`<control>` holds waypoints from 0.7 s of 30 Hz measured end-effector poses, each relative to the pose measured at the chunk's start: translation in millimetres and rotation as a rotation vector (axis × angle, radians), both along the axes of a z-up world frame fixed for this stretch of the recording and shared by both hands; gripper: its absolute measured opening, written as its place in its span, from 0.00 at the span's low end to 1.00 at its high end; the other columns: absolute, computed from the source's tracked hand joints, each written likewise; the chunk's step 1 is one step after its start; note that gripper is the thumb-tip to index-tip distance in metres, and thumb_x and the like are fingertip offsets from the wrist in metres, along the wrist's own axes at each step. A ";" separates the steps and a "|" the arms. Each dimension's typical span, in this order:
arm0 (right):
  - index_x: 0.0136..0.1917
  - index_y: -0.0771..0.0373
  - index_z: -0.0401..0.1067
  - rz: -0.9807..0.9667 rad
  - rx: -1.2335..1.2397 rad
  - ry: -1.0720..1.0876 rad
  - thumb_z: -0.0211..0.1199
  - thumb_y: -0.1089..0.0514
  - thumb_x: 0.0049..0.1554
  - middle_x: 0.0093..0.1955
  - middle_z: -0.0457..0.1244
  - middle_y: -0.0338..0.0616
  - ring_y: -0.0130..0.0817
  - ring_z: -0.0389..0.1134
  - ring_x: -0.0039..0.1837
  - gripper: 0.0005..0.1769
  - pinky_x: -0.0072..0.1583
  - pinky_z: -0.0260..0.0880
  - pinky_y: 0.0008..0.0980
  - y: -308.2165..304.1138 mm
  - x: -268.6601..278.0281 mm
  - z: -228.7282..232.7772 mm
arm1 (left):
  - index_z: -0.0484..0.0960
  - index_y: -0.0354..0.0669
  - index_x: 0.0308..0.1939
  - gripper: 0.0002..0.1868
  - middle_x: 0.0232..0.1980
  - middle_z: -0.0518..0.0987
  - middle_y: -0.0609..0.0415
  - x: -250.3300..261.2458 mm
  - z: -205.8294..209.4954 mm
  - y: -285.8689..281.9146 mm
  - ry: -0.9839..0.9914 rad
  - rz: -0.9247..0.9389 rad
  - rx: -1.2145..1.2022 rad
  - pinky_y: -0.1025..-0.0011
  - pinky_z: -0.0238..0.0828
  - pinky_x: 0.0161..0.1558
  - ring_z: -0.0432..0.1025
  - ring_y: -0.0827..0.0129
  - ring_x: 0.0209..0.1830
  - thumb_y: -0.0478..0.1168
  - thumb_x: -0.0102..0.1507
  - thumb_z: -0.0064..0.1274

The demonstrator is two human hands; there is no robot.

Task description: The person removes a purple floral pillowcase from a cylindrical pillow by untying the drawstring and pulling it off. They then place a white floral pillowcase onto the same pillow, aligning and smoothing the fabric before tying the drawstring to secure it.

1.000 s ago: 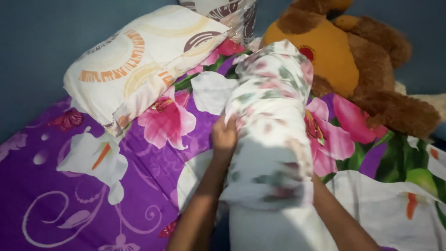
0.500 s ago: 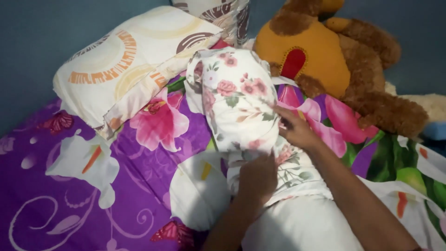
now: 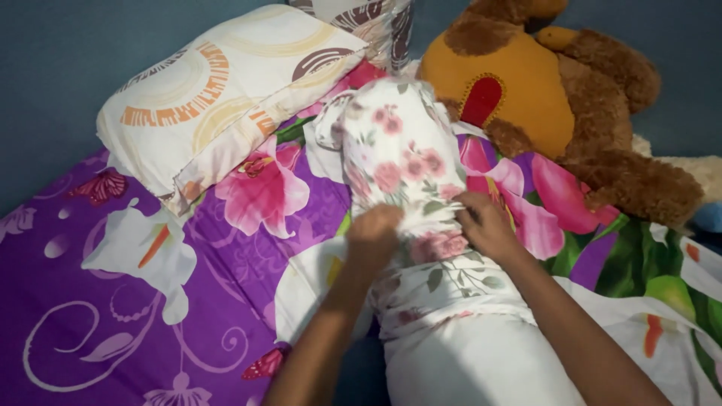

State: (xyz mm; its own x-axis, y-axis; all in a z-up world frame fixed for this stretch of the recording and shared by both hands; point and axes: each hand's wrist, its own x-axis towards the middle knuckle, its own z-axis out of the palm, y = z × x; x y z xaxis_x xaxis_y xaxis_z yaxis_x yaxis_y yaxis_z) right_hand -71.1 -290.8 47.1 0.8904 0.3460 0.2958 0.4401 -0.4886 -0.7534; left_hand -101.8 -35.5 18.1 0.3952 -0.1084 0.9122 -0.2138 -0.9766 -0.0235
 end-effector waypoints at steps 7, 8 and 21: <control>0.44 0.60 0.76 -0.038 -0.047 0.133 0.53 0.64 0.55 0.39 0.67 0.48 0.48 0.69 0.48 0.10 0.55 0.66 0.45 -2.3 -38.9 24.6 | 0.75 0.53 0.33 0.13 0.33 0.72 0.55 -35.6 20.5 -0.5 0.750 -0.365 -0.275 0.60 0.67 0.42 0.72 0.58 0.36 0.50 0.68 0.40; 0.44 0.66 0.78 -0.042 0.027 0.316 0.52 0.64 0.54 0.41 0.69 0.53 0.46 0.69 0.49 0.13 0.58 0.66 0.48 7.2 -77.2 72.6 | 0.75 0.54 0.32 0.15 0.31 0.71 0.56 -24.5 17.2 6.5 0.519 -0.270 -0.352 0.61 0.67 0.37 0.70 0.58 0.31 0.49 0.69 0.39; 0.60 0.52 0.73 -0.371 0.206 0.490 0.53 0.47 0.67 0.52 0.63 0.48 0.43 0.64 0.57 0.15 0.61 0.63 0.42 -36.7 -43.7 -46.0 | 0.55 0.51 0.77 0.40 0.61 0.72 0.34 -7.0 -8.5 13.1 1.058 -0.508 -1.918 0.64 0.75 0.53 0.74 0.54 0.53 0.50 0.65 0.54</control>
